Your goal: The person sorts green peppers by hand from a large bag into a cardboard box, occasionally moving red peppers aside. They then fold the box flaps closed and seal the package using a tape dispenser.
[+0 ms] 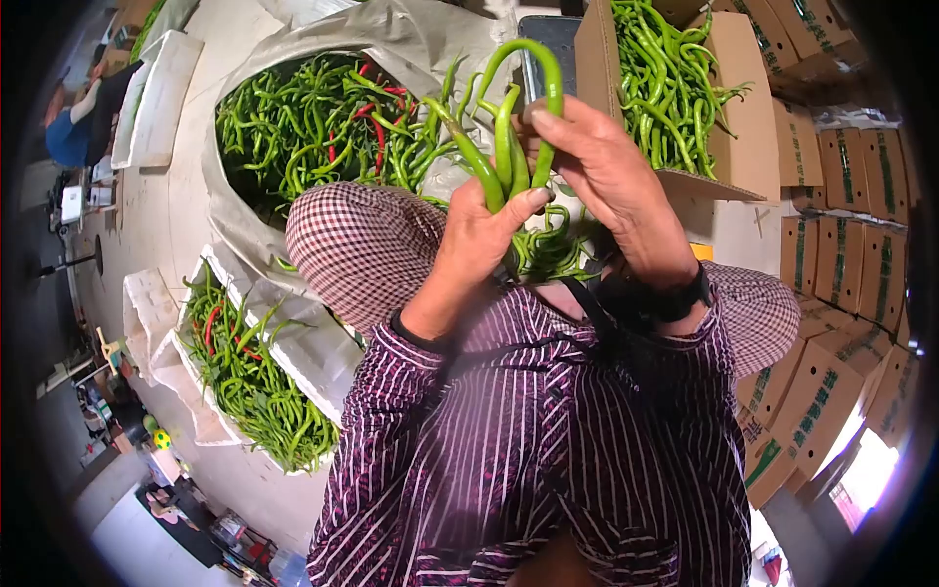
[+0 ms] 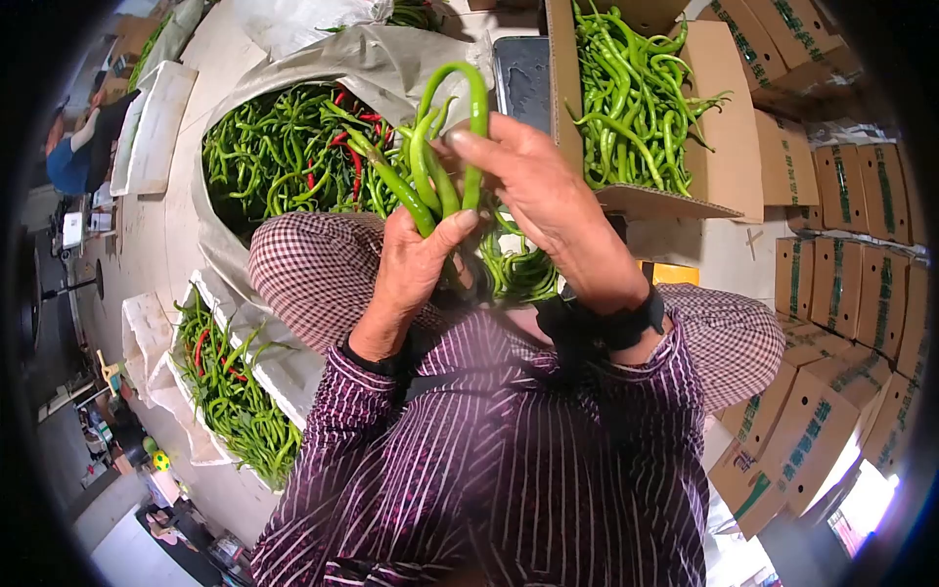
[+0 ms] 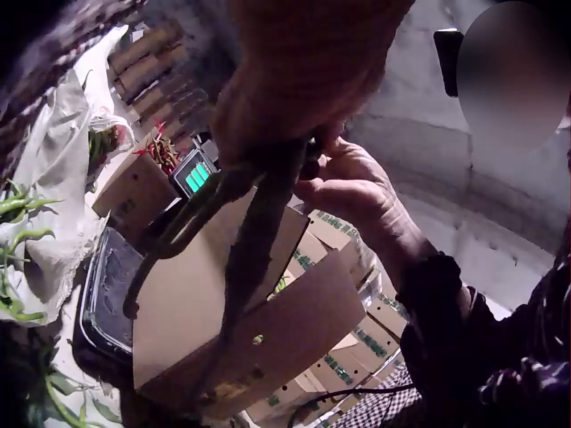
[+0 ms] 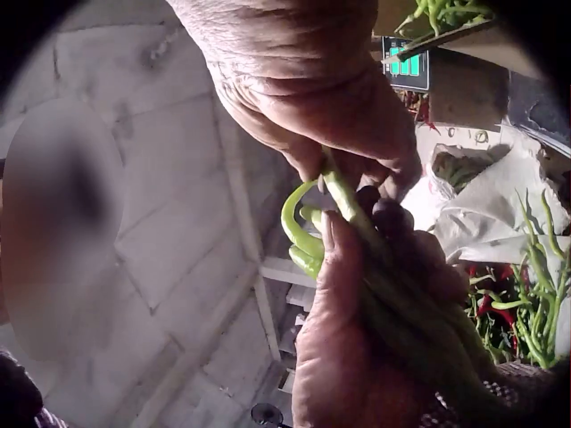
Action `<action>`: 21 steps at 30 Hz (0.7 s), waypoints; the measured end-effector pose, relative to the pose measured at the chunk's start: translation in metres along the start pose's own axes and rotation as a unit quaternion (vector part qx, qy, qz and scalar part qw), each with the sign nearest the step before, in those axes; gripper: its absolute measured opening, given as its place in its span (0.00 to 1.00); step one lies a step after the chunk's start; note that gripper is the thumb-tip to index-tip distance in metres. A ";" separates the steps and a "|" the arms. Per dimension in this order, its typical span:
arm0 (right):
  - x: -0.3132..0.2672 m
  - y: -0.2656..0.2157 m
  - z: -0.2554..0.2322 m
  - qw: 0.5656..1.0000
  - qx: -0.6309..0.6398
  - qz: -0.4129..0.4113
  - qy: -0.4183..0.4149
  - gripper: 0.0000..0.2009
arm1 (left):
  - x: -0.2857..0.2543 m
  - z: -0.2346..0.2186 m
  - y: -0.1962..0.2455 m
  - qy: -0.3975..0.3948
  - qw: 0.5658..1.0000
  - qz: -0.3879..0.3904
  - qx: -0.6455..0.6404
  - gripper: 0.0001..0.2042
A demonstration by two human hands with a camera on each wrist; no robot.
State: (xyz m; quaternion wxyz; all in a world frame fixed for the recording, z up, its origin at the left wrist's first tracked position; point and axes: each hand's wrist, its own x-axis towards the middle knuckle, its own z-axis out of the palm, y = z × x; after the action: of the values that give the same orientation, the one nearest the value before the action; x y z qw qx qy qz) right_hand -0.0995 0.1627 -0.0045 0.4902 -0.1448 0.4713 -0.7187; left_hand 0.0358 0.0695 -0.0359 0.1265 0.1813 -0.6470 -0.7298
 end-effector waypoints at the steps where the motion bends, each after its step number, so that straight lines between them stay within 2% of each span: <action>1: 0.000 -0.001 0.005 0.999 0.049 -0.010 0.010 0.13 | 0.001 -0.002 -0.001 -0.001 1.000 -0.005 -0.006 0.16; 2: -0.007 -0.007 0.010 0.994 0.073 -0.010 0.079 0.12 | 0.001 -0.006 -0.002 -0.006 1.000 -0.006 0.002 0.16; 3: -0.005 -0.001 -0.009 0.992 0.043 -0.069 0.098 0.11 | 0.002 -0.007 -0.004 -0.002 1.000 -0.007 0.003 0.16; 5: -0.017 -0.015 -0.022 0.988 -0.012 -0.103 0.110 0.11 | 0.004 -0.006 -0.008 0.039 0.987 -0.040 -0.150 0.17; 6: -0.024 -0.021 -0.022 0.986 -0.081 -0.081 0.119 0.12 | 0.006 -0.005 -0.008 0.036 0.973 -0.053 -0.223 0.18; 7: -0.030 -0.017 -0.017 0.986 -0.081 -0.078 0.121 0.12 | 0.005 -0.003 -0.006 0.037 0.972 -0.057 -0.224 0.18; 9: -0.035 -0.011 -0.002 0.953 -0.295 -0.024 0.057 0.16 | 0.007 0.002 0.000 0.038 0.946 -0.076 -0.313 0.19; 10: -0.034 -0.004 0.003 0.952 -0.306 -0.019 0.005 0.18 | 0.007 0.004 0.002 -0.008 0.938 -0.062 -0.340 0.20; 11: -0.035 0.004 0.005 0.960 -0.281 0.018 -0.011 0.20 | 0.006 0.006 0.002 -0.010 0.938 -0.063 -0.341 0.20; 13: -0.039 0.015 0.006 0.971 -0.235 0.042 0.010 0.19 | 0.003 0.009 -0.002 -0.030 0.919 -0.084 -0.385 0.22; 14: -0.038 0.020 0.003 0.972 -0.233 0.041 0.008 0.19 | 0.001 0.005 -0.005 -0.050 0.917 -0.094 -0.384 0.23; 17: -0.037 0.030 -0.003 0.985 -0.168 0.047 -0.010 0.20 | 0.000 0.007 -0.002 -0.033 0.920 -0.070 -0.385 0.23; 19: -0.037 0.030 -0.006 0.992 -0.124 -0.006 -0.015 0.22 | 0.002 0.010 -0.004 -0.036 0.918 -0.075 -0.387 0.22; 21: -0.040 0.028 -0.009 0.989 -0.146 0.015 -0.028 0.26 | 0.003 0.014 -0.005 -0.009 0.932 -0.096 -0.348 0.20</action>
State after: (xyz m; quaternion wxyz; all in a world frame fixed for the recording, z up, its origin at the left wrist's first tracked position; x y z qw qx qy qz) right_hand -0.0708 0.1985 -0.0215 0.4873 -0.2280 0.5592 -0.6308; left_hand 0.0275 0.0811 -0.0397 0.1051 0.1802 -0.3328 -0.9197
